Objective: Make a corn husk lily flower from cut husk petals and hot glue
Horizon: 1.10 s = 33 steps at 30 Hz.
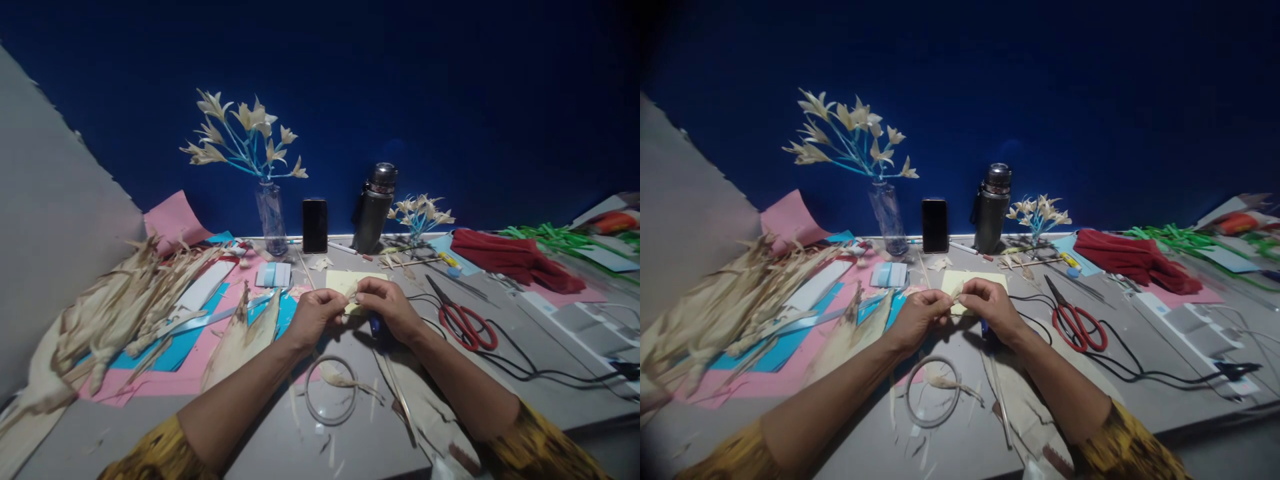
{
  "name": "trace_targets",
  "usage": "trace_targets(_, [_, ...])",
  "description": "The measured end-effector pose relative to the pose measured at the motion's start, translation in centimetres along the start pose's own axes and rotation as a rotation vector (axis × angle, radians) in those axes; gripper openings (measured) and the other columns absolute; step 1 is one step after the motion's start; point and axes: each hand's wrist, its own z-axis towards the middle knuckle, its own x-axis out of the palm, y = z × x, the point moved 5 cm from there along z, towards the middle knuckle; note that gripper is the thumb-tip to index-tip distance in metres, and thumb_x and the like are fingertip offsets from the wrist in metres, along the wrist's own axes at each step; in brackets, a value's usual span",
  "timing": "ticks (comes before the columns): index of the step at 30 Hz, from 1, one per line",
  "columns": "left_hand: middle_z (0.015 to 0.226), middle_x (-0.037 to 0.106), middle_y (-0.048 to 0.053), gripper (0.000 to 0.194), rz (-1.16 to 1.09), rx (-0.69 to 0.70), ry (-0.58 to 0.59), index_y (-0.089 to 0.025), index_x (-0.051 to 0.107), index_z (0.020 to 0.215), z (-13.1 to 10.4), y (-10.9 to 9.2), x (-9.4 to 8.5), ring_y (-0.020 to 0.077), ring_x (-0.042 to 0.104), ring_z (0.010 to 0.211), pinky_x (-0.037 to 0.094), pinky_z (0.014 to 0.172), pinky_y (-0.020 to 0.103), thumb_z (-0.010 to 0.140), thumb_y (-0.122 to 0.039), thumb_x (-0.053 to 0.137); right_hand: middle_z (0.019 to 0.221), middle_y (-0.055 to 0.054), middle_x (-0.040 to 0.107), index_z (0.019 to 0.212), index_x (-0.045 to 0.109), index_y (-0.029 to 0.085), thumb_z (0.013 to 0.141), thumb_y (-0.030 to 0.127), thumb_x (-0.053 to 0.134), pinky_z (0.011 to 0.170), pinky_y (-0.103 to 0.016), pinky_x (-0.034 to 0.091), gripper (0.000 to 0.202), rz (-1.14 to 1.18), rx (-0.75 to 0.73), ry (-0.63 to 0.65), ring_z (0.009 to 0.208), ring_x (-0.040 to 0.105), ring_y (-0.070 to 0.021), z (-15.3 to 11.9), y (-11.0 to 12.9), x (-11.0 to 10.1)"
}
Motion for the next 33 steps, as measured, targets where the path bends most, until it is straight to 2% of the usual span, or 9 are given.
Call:
trace_targets(3, [0.050,0.056,0.000,0.030,0.024,-0.011,0.009,-0.012,0.067,0.062,-0.1,0.0,0.1,0.0075,0.047,0.044,0.032,0.044,0.019,0.062,-0.037,0.083,0.071,0.000,0.062,0.079,0.067,0.019,0.072,0.038,0.077,0.061,-0.027,0.044,0.024,-0.015,-0.012,-0.015,0.064,0.055,-0.0147,0.0,0.2,0.1])
trace_targets(6, [0.049,0.055,0.000,0.029,0.035,-0.039,0.005,-0.013,0.066,0.061,-0.2,0.1,0.2,0.0072,0.045,0.042,0.030,0.043,0.018,0.062,-0.037,0.082,0.086,-0.002,0.067,0.098,0.067,0.021,0.071,0.034,0.078,0.070,-0.029,0.048,0.031,0.013,-0.101,-0.086,0.076,0.059,-0.0167,0.0,0.7,-0.4])
trace_targets(8, [0.048,0.055,-0.001,0.029,0.034,-0.041,-0.002,-0.013,0.065,0.061,-0.2,0.1,0.1,0.0070,0.045,0.042,0.029,0.043,0.018,0.062,-0.037,0.081,0.096,-0.003,0.068,0.103,0.066,0.022,0.073,0.030,0.076,0.074,-0.029,0.049,0.032,0.001,-0.167,-0.116,0.081,0.060,-0.0172,-0.1,1.0,-0.8])
trace_targets(13, [0.050,0.057,0.000,0.030,0.006,-0.049,0.001,-0.013,0.066,0.064,0.0,0.6,0.0,0.0076,0.047,0.042,0.032,0.044,0.019,0.061,-0.037,0.083,0.100,-0.006,0.067,0.088,0.070,0.021,0.078,0.027,0.071,0.073,-0.031,0.049,0.012,-0.209,-0.276,-0.075,0.088,0.062,-0.0197,-0.2,1.7,-0.6])
trace_targets(16, [0.051,0.057,0.000,0.031,-0.033,-0.062,0.007,-0.012,0.066,0.065,0.1,0.8,0.0,0.0072,0.048,0.044,0.034,0.045,0.019,0.060,-0.037,0.085,0.100,-0.007,0.067,0.080,0.070,0.020,0.078,0.027,0.070,0.073,-0.031,0.049,0.007,-0.295,-0.306,-0.096,0.092,0.063,-0.0214,-0.2,1.9,-0.4])
trace_targets(26, [0.053,0.057,0.000,0.036,-0.087,-0.103,0.058,-0.012,0.066,0.067,-0.2,0.7,0.4,0.0071,0.048,0.045,0.036,0.046,0.019,0.058,-0.039,0.088,0.086,-0.005,0.068,0.072,0.065,0.020,0.076,0.034,0.070,0.065,-0.030,0.048,0.015,-0.272,-0.236,-0.153,0.076,0.059,-0.0187,-0.2,1.9,-0.4])
trace_targets(33, [0.052,0.059,0.001,0.035,0.019,-0.037,0.040,-0.013,0.065,0.069,-0.2,0.5,0.4,0.0079,0.048,0.044,0.037,0.046,0.020,0.065,-0.043,0.082,0.066,0.000,0.062,0.072,0.065,0.019,0.076,0.038,0.071,0.054,-0.027,0.040,0.020,-0.269,-0.178,-0.181,0.059,0.050,-0.0139,-0.3,1.3,-0.5])
